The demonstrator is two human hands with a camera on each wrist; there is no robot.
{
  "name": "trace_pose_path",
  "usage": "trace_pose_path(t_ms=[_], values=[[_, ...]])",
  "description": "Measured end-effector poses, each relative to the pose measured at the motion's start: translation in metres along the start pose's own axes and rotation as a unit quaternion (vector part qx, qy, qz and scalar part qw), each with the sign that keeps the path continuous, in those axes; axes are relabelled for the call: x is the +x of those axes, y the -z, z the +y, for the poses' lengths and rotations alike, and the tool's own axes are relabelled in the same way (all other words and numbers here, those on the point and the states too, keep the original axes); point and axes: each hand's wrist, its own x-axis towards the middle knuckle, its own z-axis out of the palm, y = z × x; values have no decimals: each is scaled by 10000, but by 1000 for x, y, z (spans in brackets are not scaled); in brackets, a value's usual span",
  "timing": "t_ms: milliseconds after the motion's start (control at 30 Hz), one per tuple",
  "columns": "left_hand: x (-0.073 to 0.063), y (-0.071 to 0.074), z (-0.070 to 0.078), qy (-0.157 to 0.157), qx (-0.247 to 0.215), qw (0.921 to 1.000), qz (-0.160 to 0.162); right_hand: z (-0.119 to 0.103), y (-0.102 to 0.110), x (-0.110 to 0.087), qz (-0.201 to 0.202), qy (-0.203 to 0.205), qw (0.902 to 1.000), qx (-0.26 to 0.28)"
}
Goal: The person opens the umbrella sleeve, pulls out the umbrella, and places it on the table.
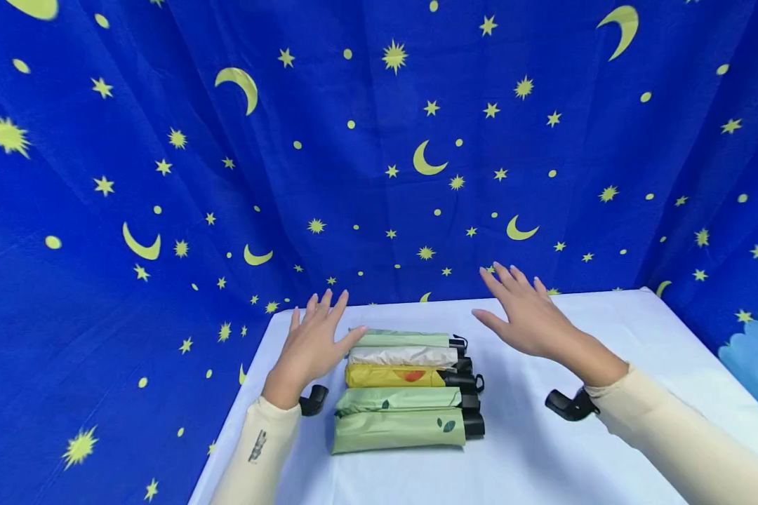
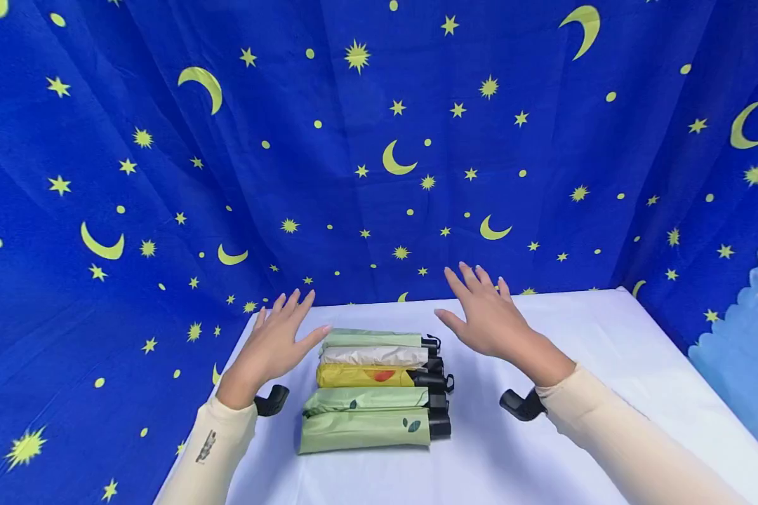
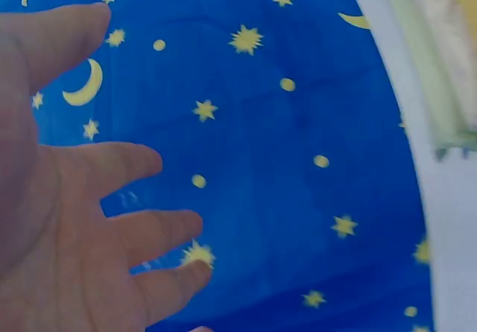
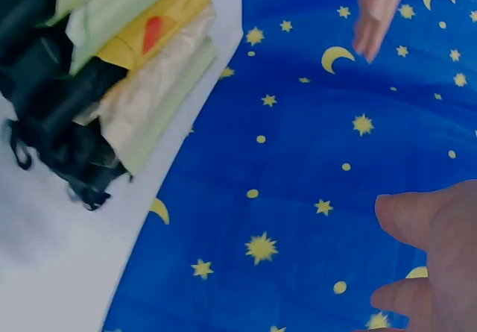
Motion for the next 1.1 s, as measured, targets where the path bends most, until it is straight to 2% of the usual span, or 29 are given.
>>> trace_pose_path(t_ms=[133, 233, 300, 400, 467, 500, 600, 667, 700, 767, 833, 933, 967, 1033, 1100], values=[[-24, -22, -21, -38, -470, 9987, 195, 17, -16, -23, 199, -2, 9989, 432], [-43, -45, -38, 0, -1038, 9932, 524, 32, -37, -42, 513, 87, 9954, 808], [-55, -60, -48, 97, -1483, 9858, 788, 41, -55, -53, 756, 117, 9918, 1022], [-68, -80, -58, 340, -2216, 9675, 1174, 52, -82, -68, 1109, 7, 9831, 1457], [-73, -91, -62, 400, -2832, 9487, 1350, 57, -97, -75, 1390, -129, 9737, 1801], [-75, -96, -63, 380, -3188, 9364, 1414, 58, -104, -78, 1494, -229, 9678, 2012], [-80, -111, -67, 306, -4175, 8945, 1568, 57, -122, -85, 1688, -572, 9472, 2666], [-83, -123, -69, 365, -4714, 8660, 1629, 54, -133, -90, 1698, -838, 9312, 3116], [-85, -129, -70, 447, -4895, 8551, 1648, 52, -138, -93, 1670, -915, 9225, 3359], [-90, -140, -70, 691, -5084, 8425, 1642, 49, -150, -98, 1622, -1011, 9016, 3880], [-95, -150, -70, 930, -5191, 8343, 1608, 46, -162, -101, 1541, -1066, 8790, 4384], [-100, -160, -70, 1231, -5188, 8323, 1517, 41, -179, -102, 1364, -1104, 8492, 4981], [-102, -162, -70, 1339, -5195, 8312, 1460, 38, -184, -102, 1297, -1152, 8424, 5101], [-105, -166, -69, 1497, -5233, 8293, 1267, 33, -193, -103, 1092, -1323, 8409, 5133], [-108, -169, -69, 1593, -5233, 8311, 1004, 27, -199, -104, 859, -1614, 8478, 4977]])
